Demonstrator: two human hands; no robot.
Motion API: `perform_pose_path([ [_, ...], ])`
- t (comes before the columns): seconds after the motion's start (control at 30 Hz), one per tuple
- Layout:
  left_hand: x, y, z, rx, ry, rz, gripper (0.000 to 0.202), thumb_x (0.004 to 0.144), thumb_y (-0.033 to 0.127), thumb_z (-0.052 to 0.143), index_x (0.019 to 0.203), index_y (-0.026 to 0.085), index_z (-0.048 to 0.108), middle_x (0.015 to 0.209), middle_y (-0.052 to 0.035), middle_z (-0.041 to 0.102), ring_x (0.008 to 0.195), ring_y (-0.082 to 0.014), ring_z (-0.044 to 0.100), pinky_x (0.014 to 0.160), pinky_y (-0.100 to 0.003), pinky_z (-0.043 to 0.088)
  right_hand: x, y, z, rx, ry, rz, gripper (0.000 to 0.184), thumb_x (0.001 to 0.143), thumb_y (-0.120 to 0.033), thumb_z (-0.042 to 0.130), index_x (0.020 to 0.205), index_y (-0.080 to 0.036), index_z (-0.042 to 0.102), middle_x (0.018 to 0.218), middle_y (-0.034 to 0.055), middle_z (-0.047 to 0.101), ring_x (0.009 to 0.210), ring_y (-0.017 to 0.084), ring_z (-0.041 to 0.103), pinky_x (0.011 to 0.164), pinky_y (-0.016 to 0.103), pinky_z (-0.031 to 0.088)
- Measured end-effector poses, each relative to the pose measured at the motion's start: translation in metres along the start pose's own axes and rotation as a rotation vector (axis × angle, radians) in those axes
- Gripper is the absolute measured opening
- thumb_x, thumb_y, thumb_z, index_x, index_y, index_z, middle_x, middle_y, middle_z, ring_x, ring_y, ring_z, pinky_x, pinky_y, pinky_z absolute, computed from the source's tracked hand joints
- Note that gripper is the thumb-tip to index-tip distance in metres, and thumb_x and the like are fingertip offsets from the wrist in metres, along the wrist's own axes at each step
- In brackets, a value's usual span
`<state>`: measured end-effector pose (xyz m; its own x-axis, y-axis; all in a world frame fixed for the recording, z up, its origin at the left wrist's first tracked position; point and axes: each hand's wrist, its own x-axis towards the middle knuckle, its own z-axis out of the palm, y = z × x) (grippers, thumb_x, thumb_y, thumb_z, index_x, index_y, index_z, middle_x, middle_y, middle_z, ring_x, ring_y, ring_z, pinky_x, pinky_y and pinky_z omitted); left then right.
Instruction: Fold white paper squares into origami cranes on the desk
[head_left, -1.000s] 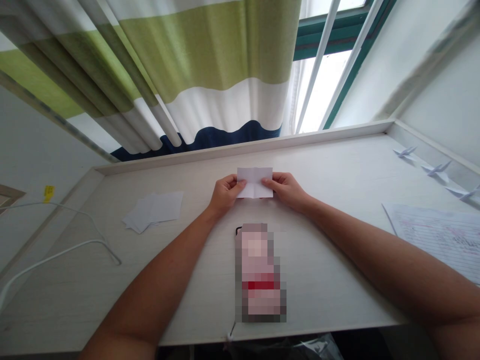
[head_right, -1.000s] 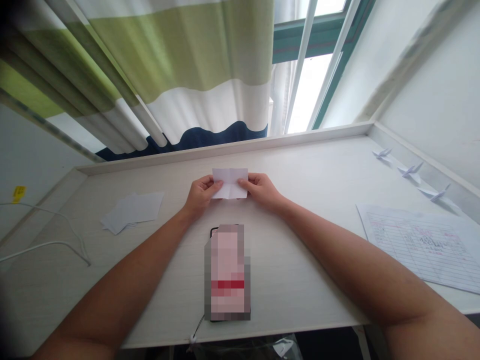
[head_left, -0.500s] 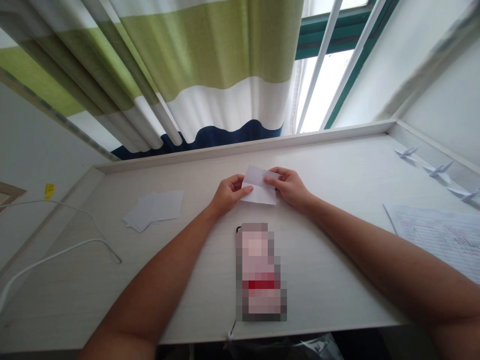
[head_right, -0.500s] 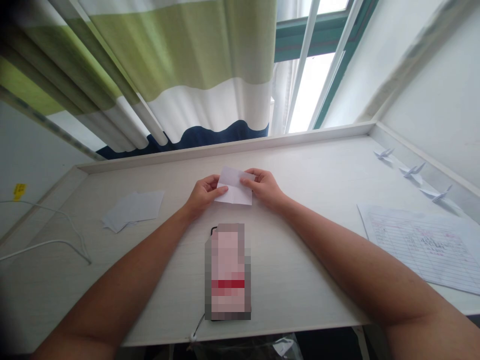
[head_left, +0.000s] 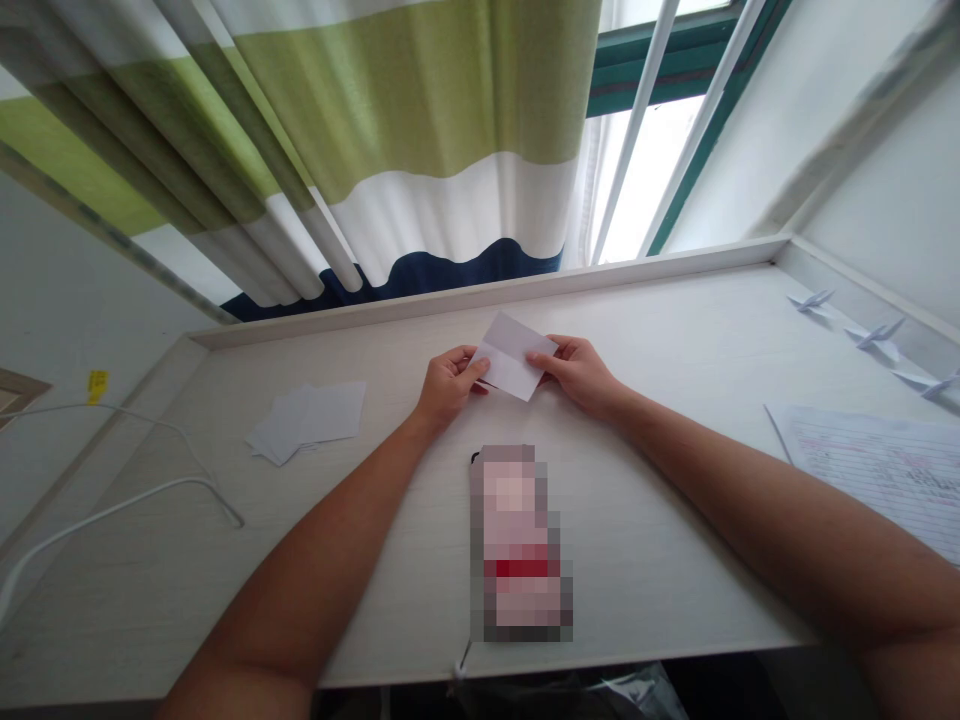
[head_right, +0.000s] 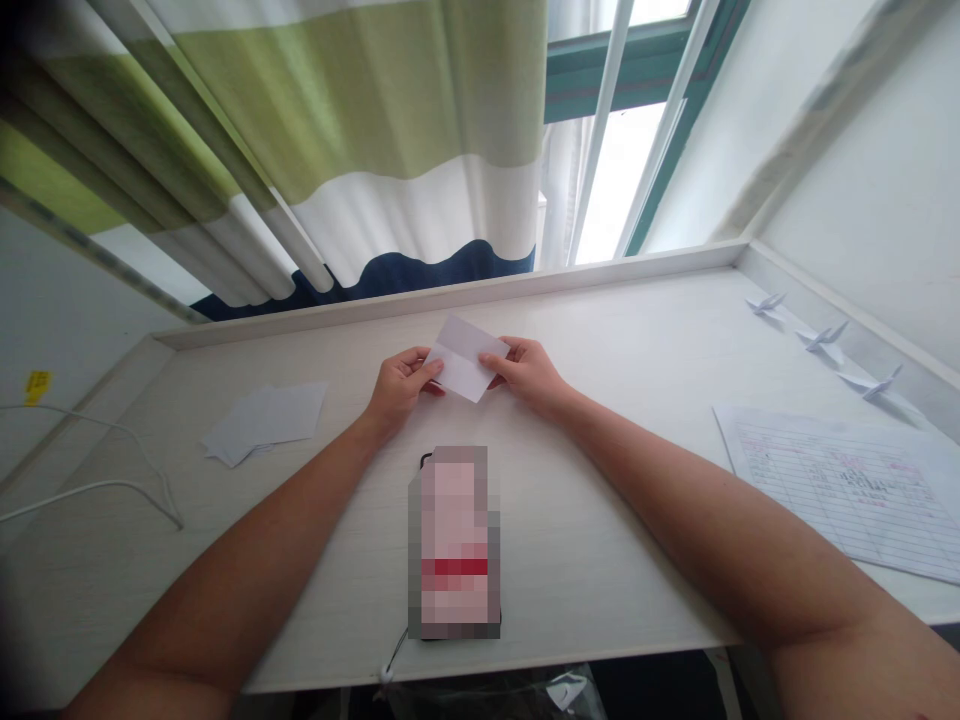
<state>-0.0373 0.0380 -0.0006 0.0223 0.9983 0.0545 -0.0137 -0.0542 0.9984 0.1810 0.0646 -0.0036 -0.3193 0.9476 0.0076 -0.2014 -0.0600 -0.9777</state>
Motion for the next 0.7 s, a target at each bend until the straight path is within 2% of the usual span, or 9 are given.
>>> perform_pose_path([
  [0.17, 0.001, 0.001, -0.005, -0.025, -0.060, -0.039, 0.050, 0.070, 0.054, 0.091, 0.094, 0.014, 0.074, 0.077, -0.0059, 0.078, 0.059, -0.0184, 0.073, 0.059, -0.029, 0.058, -0.001, -0.003, -0.001, 0.010, -0.017, -0.018, 0.040, 0.070, -0.046, 0.095, 0.091, -0.017, 0.078, 0.082, 0.0064, 0.079, 0.072, 0.019, 0.072, 0.067, 0.034, 0.062],
  [0.27, 0.003, 0.001, -0.010, -0.080, -0.092, -0.055, 0.048, 0.068, 0.050, 0.094, 0.095, 0.015, 0.075, 0.073, -0.0037, 0.078, 0.057, -0.0183, 0.072, 0.061, -0.031, 0.060, 0.000, -0.003, -0.003, 0.042, -0.038, -0.008, 0.036, 0.070, -0.041, 0.094, 0.093, -0.019, 0.078, 0.081, 0.0045, 0.078, 0.070, 0.018, 0.071, 0.066, 0.034, 0.062],
  [0.37, 0.005, 0.001, -0.014, -0.127, -0.103, -0.042, 0.037, 0.068, 0.039, 0.092, 0.093, 0.016, 0.079, 0.076, -0.0036, 0.079, 0.064, -0.0177, 0.074, 0.066, -0.031, 0.061, 0.001, -0.003, -0.005, 0.088, -0.047, 0.006, 0.028, 0.072, -0.035, 0.091, 0.091, -0.019, 0.079, 0.082, 0.0040, 0.078, 0.071, 0.017, 0.072, 0.069, 0.034, 0.063],
  [0.5, 0.005, 0.002, -0.015, -0.171, -0.096, -0.038, 0.015, 0.068, 0.025, 0.083, 0.080, 0.016, 0.082, 0.081, -0.0049, 0.080, 0.072, -0.0163, 0.074, 0.074, -0.030, 0.060, 0.003, -0.003, -0.007, 0.143, -0.031, 0.037, 0.017, 0.073, -0.030, 0.084, 0.080, -0.018, 0.075, 0.080, 0.0051, 0.076, 0.073, 0.018, 0.075, 0.072, 0.034, 0.063],
  [0.6, 0.004, 0.003, -0.014, -0.166, -0.105, -0.023, 0.015, 0.068, 0.024, 0.076, 0.079, 0.016, 0.084, 0.084, -0.0061, 0.080, 0.076, -0.0164, 0.073, 0.077, -0.030, 0.060, 0.003, -0.004, -0.005, 0.159, -0.030, 0.041, 0.016, 0.075, -0.032, 0.081, 0.078, -0.017, 0.073, 0.079, 0.0056, 0.074, 0.072, 0.019, 0.074, 0.070, 0.035, 0.063],
  [0.7, 0.002, 0.002, -0.012, -0.131, -0.094, 0.007, 0.018, 0.074, 0.030, 0.075, 0.080, 0.016, 0.084, 0.087, -0.0072, 0.080, 0.080, -0.0168, 0.071, 0.077, -0.030, 0.059, 0.002, -0.003, -0.003, 0.130, -0.023, 0.000, 0.024, 0.076, -0.037, 0.085, 0.077, -0.018, 0.069, 0.075, 0.0026, 0.071, 0.067, 0.016, 0.070, 0.068, 0.034, 0.062],
])
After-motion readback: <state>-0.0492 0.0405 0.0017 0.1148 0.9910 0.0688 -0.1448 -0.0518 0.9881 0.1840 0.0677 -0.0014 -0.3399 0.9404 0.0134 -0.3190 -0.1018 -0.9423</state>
